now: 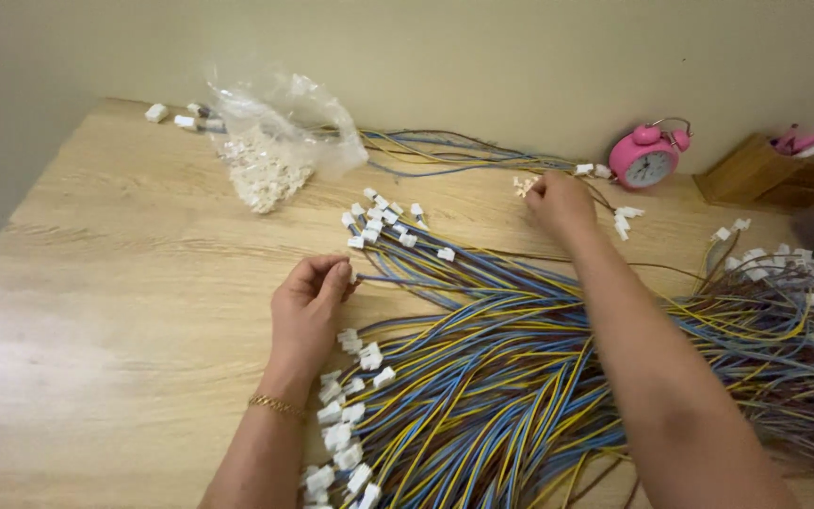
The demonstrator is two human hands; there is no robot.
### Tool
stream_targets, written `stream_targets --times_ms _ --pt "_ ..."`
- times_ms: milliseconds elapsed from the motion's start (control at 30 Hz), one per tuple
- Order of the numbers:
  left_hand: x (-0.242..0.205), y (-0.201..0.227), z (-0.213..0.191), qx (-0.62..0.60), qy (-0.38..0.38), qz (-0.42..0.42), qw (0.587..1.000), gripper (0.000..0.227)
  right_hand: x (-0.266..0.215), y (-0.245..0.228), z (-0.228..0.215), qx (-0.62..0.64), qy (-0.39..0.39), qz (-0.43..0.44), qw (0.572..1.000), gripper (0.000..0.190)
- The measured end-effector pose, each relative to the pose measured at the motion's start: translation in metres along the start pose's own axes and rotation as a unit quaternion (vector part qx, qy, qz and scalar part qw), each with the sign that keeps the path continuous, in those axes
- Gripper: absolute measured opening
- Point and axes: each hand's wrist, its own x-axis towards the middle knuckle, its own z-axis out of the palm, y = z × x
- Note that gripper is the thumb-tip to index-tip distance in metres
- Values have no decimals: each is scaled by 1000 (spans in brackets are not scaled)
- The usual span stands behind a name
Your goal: Assemble plastic connector housings onto pre-crimped wire ends.
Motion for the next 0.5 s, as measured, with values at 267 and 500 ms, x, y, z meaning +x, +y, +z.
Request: stream_targets --times_ms 267,500 --pt "3 -4 -2 76 11 7 997 22 -87 -134 -77 568 -133 88 808 22" --pt "0 4 2 -7 18 -31 999 23 -176 -219 -32 675 -346 85 647 15"
